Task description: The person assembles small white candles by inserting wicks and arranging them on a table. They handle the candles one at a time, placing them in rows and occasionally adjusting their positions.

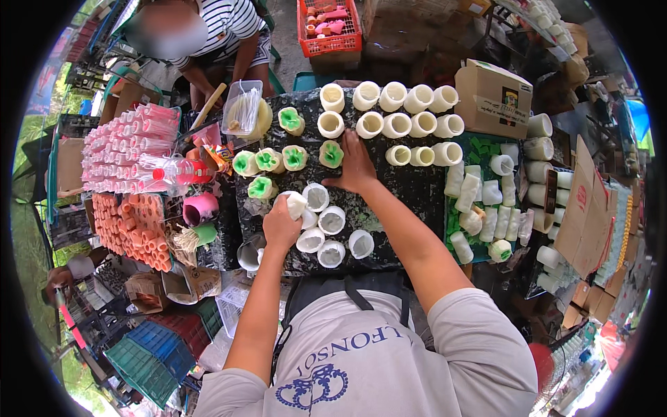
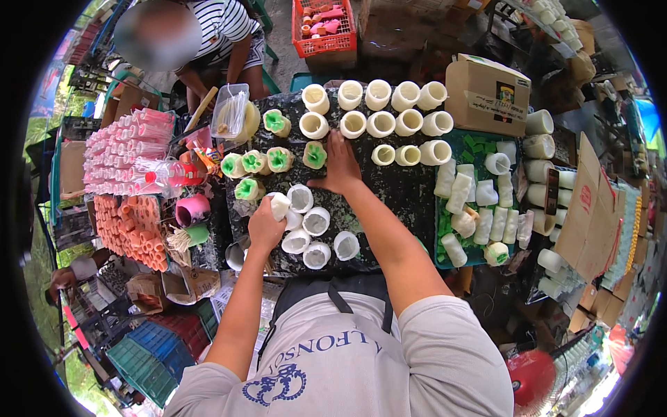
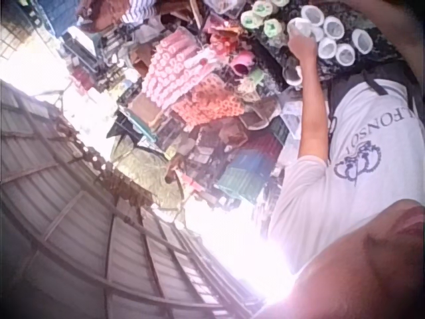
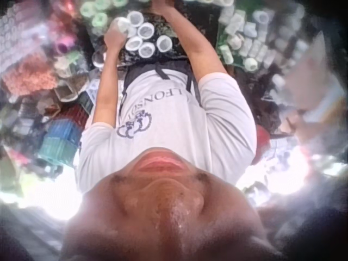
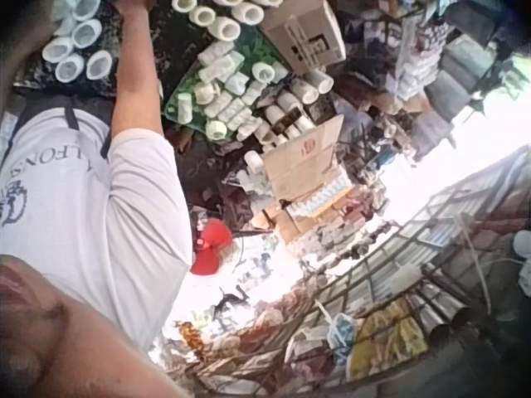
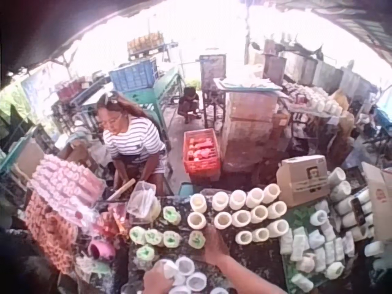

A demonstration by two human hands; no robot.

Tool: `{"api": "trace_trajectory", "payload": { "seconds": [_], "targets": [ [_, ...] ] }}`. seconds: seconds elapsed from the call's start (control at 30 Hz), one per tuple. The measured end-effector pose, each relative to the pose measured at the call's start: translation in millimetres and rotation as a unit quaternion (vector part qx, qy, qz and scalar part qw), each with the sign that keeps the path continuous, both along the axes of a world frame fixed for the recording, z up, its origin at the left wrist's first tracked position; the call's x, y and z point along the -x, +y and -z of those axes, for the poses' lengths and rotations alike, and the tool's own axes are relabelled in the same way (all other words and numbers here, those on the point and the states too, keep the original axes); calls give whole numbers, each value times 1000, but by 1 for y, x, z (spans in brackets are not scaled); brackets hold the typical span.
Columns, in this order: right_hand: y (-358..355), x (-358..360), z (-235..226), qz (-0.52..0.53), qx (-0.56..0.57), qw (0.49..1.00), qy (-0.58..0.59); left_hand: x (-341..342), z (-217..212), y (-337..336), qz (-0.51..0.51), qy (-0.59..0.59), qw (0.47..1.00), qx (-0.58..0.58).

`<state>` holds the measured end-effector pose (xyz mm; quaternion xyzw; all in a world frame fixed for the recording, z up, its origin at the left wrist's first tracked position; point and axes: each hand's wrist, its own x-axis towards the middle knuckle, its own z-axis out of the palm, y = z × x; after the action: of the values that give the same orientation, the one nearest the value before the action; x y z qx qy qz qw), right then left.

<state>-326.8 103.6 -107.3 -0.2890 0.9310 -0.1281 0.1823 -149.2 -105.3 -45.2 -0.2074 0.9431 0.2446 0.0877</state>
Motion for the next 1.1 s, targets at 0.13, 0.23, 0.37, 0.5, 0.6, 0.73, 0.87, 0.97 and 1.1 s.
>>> {"api": "trace_trajectory", "payload": {
  "seconds": [0.13,0.23,0.37,0.5,0.6,0.73,0.87,0.97,1.1],
  "targets": [
    [44,-42,2,-73,74,995,-2,-1,-2,0,3,11,1000,-5],
    [75,-65,1,-103,114,988,-9,-1,-1,0,6,7,1000,-7],
    [101,-63,-14,-119,138,977,-114,0,3,0,8,6,1000,-5],
    [70,-27,-30,9,181,979,-97,0,1,3,9,1,1000,3],
    [31,-4,-3,-4,175,984,40,-2,-4,0,6,-3,1000,9],
    [24,-2,26,-37,119,989,81,6,-6,5,18,-23,999,20],
    [41,-27,22,-84,89,990,66,3,-4,4,14,-14,999,26],
    [67,-49,11,-122,80,989,13,4,1,6,10,-22,999,33],
    [91,-69,0,-197,88,975,-58,4,3,6,11,-17,1000,24]
  ]
}}
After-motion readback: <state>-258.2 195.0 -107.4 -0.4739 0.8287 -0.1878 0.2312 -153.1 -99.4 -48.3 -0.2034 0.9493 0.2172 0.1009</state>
